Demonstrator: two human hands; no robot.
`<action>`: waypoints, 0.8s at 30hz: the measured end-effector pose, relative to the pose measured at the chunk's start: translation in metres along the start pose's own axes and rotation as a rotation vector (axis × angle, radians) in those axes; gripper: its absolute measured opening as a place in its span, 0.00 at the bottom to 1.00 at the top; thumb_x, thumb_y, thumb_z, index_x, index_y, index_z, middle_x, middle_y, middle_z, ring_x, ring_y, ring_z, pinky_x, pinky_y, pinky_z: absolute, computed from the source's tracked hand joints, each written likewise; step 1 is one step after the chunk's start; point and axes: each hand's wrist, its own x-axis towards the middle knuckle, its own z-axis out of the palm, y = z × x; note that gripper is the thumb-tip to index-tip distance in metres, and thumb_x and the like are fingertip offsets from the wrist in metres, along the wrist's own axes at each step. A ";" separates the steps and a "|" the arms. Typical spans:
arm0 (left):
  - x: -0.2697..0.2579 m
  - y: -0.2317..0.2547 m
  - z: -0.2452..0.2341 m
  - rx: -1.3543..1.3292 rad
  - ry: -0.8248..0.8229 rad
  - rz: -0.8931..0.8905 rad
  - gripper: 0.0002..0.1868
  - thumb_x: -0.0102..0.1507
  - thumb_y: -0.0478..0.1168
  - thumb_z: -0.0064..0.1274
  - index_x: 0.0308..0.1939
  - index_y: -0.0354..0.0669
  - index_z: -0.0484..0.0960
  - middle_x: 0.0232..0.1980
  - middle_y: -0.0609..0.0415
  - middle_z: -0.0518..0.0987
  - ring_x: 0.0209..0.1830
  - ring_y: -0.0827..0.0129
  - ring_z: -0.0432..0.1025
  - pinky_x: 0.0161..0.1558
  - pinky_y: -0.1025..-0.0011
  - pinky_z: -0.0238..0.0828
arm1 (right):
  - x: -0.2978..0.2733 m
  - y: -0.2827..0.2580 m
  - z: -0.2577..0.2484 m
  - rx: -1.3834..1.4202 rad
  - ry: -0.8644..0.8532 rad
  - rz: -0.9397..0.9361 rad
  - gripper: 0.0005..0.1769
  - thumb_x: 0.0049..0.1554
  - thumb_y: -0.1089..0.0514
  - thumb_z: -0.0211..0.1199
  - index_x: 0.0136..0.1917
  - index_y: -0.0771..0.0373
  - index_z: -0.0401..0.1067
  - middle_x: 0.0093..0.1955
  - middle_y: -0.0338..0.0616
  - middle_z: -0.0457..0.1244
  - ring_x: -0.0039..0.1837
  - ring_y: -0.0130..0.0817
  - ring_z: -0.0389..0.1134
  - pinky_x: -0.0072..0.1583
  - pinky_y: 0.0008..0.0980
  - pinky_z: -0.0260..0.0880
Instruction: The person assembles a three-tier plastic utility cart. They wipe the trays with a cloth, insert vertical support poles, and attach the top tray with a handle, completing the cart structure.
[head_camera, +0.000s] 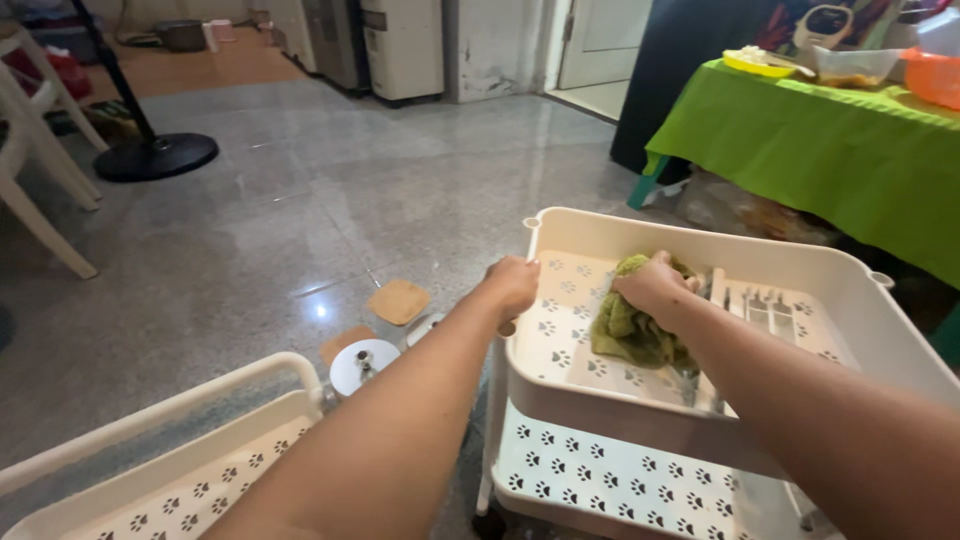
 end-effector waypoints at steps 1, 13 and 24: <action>-0.004 0.003 -0.001 0.001 0.006 0.013 0.25 0.71 0.51 0.38 0.55 0.34 0.80 0.47 0.34 0.82 0.37 0.44 0.80 0.31 0.50 0.81 | -0.003 -0.004 0.000 -0.036 0.005 -0.026 0.55 0.51 0.40 0.71 0.80 0.61 0.46 0.70 0.69 0.59 0.77 0.66 0.50 0.74 0.51 0.54; -0.014 0.009 -0.001 0.081 0.036 0.006 0.26 0.72 0.52 0.37 0.56 0.34 0.80 0.51 0.32 0.82 0.38 0.42 0.81 0.35 0.53 0.82 | -0.001 -0.062 0.033 -0.015 -0.064 -0.429 0.41 0.41 0.47 0.74 0.67 0.54 0.66 0.62 0.58 0.66 0.68 0.56 0.64 0.68 0.47 0.65; -0.022 0.024 0.001 0.036 0.086 -0.121 0.26 0.72 0.54 0.36 0.57 0.36 0.78 0.54 0.34 0.81 0.39 0.40 0.81 0.37 0.50 0.82 | -0.046 -0.050 0.016 -0.027 -0.201 -0.583 0.39 0.42 0.53 0.75 0.66 0.50 0.66 0.58 0.58 0.66 0.63 0.52 0.66 0.63 0.46 0.67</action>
